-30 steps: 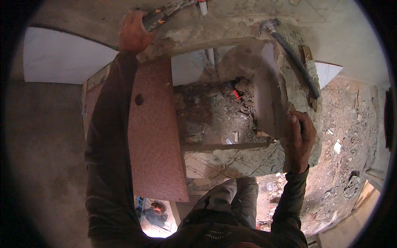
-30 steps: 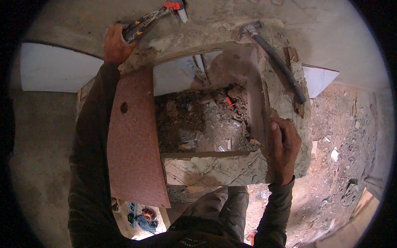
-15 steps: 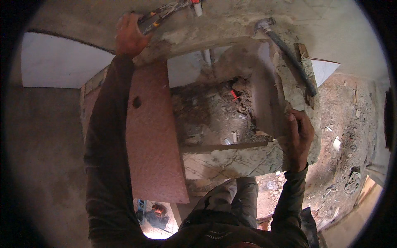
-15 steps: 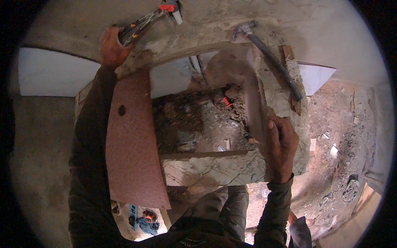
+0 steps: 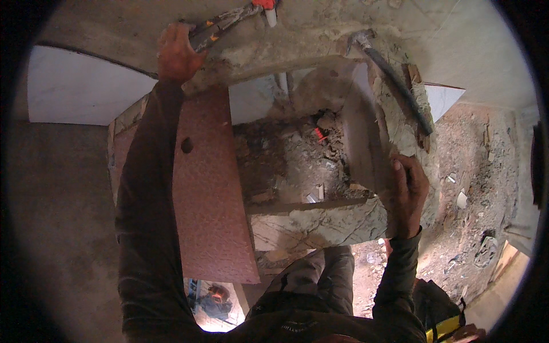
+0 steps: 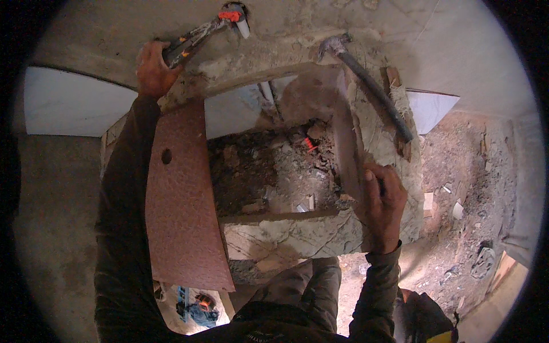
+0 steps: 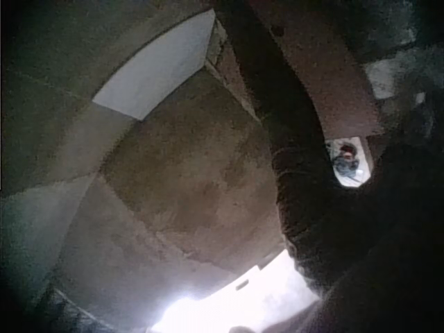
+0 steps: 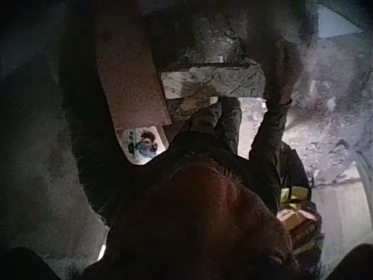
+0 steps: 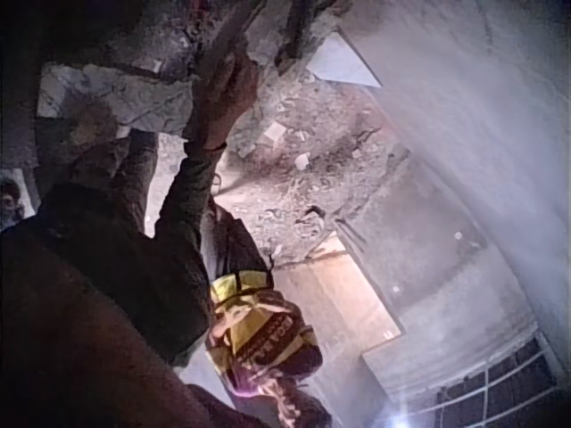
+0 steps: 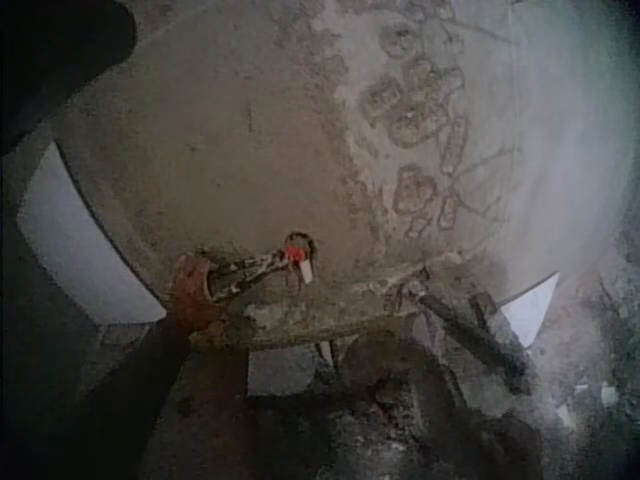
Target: The person uses pliers and a hammer to work on a pipe in a concrete wall. They grip the pipe with the pliers and use the hammer to chip the concrete around the pipe.
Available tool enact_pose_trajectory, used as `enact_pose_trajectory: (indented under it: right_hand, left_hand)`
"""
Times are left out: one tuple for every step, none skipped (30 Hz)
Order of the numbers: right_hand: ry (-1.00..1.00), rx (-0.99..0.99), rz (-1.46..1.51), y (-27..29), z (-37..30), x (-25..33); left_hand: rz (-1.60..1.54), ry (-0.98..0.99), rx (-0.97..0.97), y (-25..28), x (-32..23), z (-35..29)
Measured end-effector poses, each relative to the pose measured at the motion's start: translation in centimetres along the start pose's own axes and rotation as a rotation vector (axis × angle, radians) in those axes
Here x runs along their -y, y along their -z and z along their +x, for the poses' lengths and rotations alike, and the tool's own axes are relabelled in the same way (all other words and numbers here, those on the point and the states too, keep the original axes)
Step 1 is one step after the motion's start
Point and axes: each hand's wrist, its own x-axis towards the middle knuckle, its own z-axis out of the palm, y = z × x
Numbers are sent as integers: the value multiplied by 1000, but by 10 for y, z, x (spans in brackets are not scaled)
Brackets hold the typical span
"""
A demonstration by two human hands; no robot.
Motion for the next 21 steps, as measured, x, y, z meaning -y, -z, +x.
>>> enact_pose_trajectory:
  right_hand:
    - [10,-12,2,0,0,-1]
    - [1,-7,-1,1,0,0]
    - [-8,1,2,1,0,0]
    - [-17,9,5,1,0,0]
    - [-16,11,-1,1,0,-1]
    - [-14,9,-12,1,0,-3]
    - [-12,8,-23,1,0,-4]
    - [-33,7,-6,1,-1,-6]
    - [-53,6,14,0,-2,-6]
    - [-74,5,34,0,-3,-6]
    - [-60,14,21,1,-1,-5]
    - [-46,21,9,3,0,-3]
    - [-32,29,-4,5,1,-2]
    - [-35,32,-5,6,1,-3]
    - [-37,35,-2,6,0,-6]
    - [-39,39,1,5,1,-7]
    - [-17,42,-14,6,2,-5]
    - [3,47,-29,6,3,-2]
    - [24,52,-43,6,3,0]
    - [27,40,-56,6,3,-1]
    - [27,30,-71,5,2,-4]
  left_hand:
    - [4,-1,-1,-1,-1,1]
    - [7,-1,-1,-2,-3,2]
    - [11,-2,-3,-2,-1,1]
    - [15,-2,-5,-1,-1,0]
    - [19,-3,-7,-1,0,-1]
    - [-12,14,3,-3,0,-1]
    - [-42,29,14,-4,1,-2]
    - [-73,45,24,-5,1,-3]
    - [-68,27,13,-5,3,-2]
    - [-64,9,1,-4,4,-2]
    - [-59,-10,-10,-4,4,-2]
    - [-51,-15,-25,-4,4,-1]
    - [-44,-21,-40,-5,3,0]
    - [-36,-26,-55,-6,2,0]
    - [-19,-30,-51,-5,2,0]
    - [-2,-34,-46,-4,2,-1]
    - [15,-37,-42,-3,3,-1]
    - [6,-20,-21,0,2,-1]
    - [-3,-3,0,1,1,-2]
    - [-11,14,22,3,0,-1]
    - [-12,0,8,2,0,-2]
